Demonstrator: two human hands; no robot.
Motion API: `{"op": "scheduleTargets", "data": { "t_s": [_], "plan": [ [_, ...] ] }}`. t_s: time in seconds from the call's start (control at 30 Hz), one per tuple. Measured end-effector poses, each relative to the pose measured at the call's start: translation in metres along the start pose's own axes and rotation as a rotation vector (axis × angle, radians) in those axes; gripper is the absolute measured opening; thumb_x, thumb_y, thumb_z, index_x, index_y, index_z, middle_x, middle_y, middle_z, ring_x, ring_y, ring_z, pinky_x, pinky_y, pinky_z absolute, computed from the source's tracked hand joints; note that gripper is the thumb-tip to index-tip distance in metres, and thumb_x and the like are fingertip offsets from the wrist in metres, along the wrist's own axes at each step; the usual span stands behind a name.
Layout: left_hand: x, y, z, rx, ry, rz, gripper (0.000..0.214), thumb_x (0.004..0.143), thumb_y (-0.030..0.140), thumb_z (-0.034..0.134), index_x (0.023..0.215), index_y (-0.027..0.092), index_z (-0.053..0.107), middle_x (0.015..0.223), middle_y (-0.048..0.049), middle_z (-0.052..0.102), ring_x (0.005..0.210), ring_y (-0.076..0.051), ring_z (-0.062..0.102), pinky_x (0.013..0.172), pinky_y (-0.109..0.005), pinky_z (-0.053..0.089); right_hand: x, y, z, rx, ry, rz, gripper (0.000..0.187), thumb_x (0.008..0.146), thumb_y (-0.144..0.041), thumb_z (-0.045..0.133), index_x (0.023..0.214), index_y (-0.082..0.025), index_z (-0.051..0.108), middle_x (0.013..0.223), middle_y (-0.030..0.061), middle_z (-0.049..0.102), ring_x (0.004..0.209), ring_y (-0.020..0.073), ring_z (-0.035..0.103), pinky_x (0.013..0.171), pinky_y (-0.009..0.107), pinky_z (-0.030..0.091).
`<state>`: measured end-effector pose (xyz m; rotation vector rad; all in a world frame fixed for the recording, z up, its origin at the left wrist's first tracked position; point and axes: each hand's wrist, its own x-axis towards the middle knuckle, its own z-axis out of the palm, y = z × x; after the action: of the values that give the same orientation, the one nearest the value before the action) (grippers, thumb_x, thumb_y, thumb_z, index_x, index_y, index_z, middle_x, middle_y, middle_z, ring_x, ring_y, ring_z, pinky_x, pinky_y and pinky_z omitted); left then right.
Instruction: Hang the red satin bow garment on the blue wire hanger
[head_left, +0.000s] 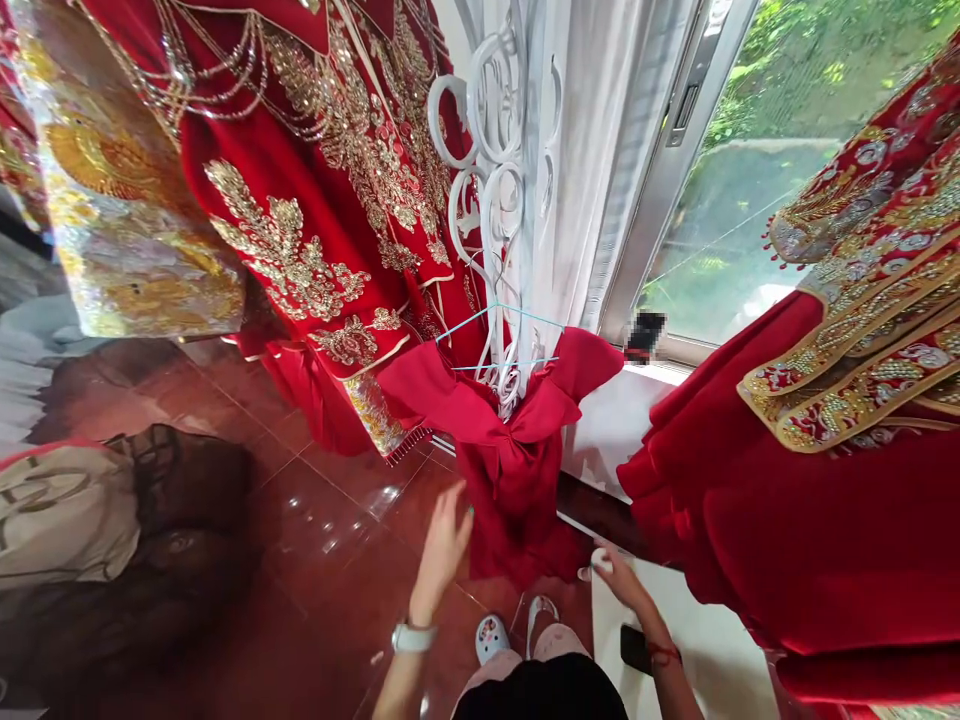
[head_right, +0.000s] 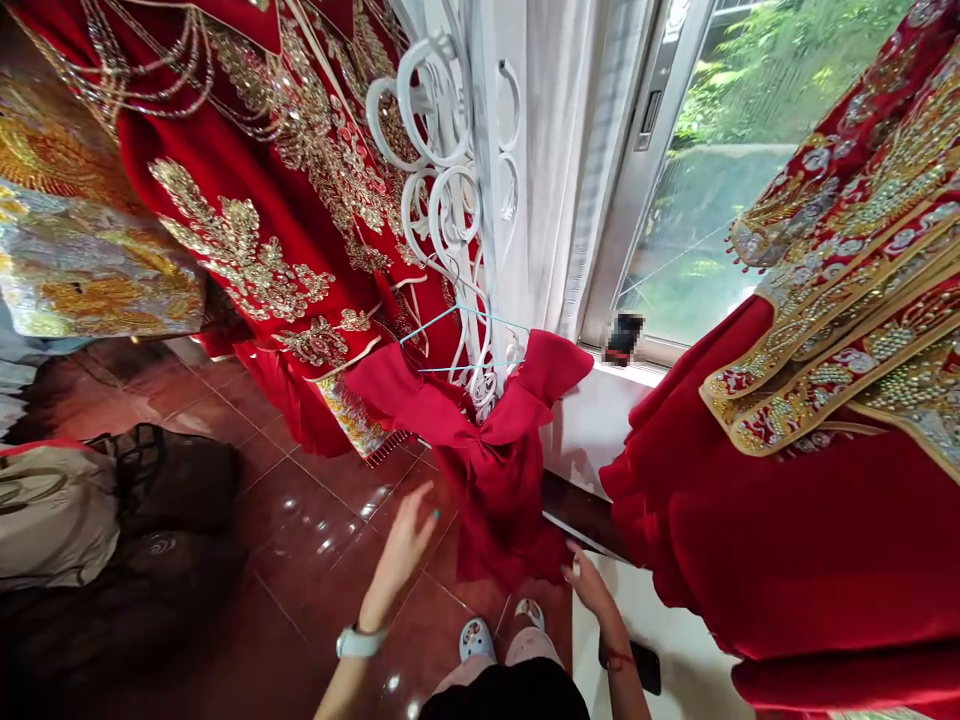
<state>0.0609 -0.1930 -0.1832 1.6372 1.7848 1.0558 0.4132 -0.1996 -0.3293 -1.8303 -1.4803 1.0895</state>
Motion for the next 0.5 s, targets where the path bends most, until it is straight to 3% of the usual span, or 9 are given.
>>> {"op": "scheduleTargets", "data": {
  "t_s": [0.1, 0.23, 0.3, 0.37, 0.43, 0.5],
  "plan": [
    [0.061, 0.051, -0.030, 0.063, 0.392, 0.140, 0.049, 0.093, 0.031, 0.053, 0.141, 0.020, 0.052, 0.140, -0.0169, 0.060, 0.134, -0.029, 0.055, 0.118, -0.051, 0.042, 0.052, -0.086, -0.048, 0.041, 0.267, -0.139, 0.065, 0.076, -0.045, 0.053, 0.132, -0.013, 0.061, 0.139, 0.0230, 0.063, 0.132, 0.0355, 0.060, 0.115, 0.054, 0.045],
    [0.146, 0.111, -0.060, 0.236, 0.677, 0.176, 0.071, 0.084, 0.035, 0.069, 0.148, 0.013, 0.045, 0.148, -0.0211, 0.053, 0.142, -0.034, 0.046, 0.123, -0.050, 0.034, 0.118, -0.234, -0.095, -0.004, 0.527, -0.527, 0.072, 0.088, -0.047, 0.054, 0.152, -0.017, 0.040, 0.150, 0.0217, 0.052, 0.140, 0.0328, 0.049, 0.117, 0.055, 0.040],
    [0.179, 0.124, -0.068, 0.312, 0.695, 0.122, 0.079, 0.079, 0.038, 0.075, 0.147, 0.010, 0.046, 0.149, -0.0230, 0.053, 0.143, -0.037, 0.045, 0.123, -0.052, 0.031, 0.139, -0.296, -0.101, -0.112, 0.585, -0.631, 0.072, 0.088, -0.047, 0.060, 0.152, -0.020, 0.041, 0.152, 0.0205, 0.048, 0.143, 0.0340, 0.043, 0.118, 0.056, 0.037],
    [0.199, 0.127, -0.072, 0.351, 0.656, 0.063, 0.066, 0.083, 0.035, 0.071, 0.142, 0.012, 0.053, 0.145, -0.0204, 0.059, 0.138, -0.037, 0.051, 0.121, -0.053, 0.034, 0.151, -0.338, -0.100, -0.212, 0.664, -0.581, 0.065, 0.087, -0.043, 0.063, 0.147, -0.021, 0.049, 0.153, 0.0220, 0.045, 0.142, 0.0385, 0.040, 0.114, 0.060, 0.036],
    [0.207, 0.124, -0.076, 0.369, 0.600, 0.044, 0.050, 0.088, 0.030, 0.063, 0.136, 0.016, 0.061, 0.141, -0.0167, 0.065, 0.133, -0.035, 0.057, 0.116, -0.050, 0.041, 0.158, -0.358, -0.099, -0.278, 0.666, -0.544, 0.052, 0.089, -0.034, 0.059, 0.140, -0.020, 0.057, 0.146, 0.0219, 0.052, 0.135, 0.0384, 0.045, 0.110, 0.058, 0.039],
    [0.206, 0.120, -0.081, 0.390, 0.558, 0.050, 0.044, 0.091, 0.026, 0.057, 0.133, 0.017, 0.065, 0.140, -0.0142, 0.067, 0.129, -0.033, 0.061, 0.111, -0.046, 0.046, 0.162, -0.362, -0.101, -0.316, 0.614, -0.560, 0.045, 0.091, -0.024, 0.053, 0.134, -0.019, 0.061, 0.133, 0.0201, 0.061, 0.123, 0.0349, 0.053, 0.106, 0.053, 0.043]
  ]
}}
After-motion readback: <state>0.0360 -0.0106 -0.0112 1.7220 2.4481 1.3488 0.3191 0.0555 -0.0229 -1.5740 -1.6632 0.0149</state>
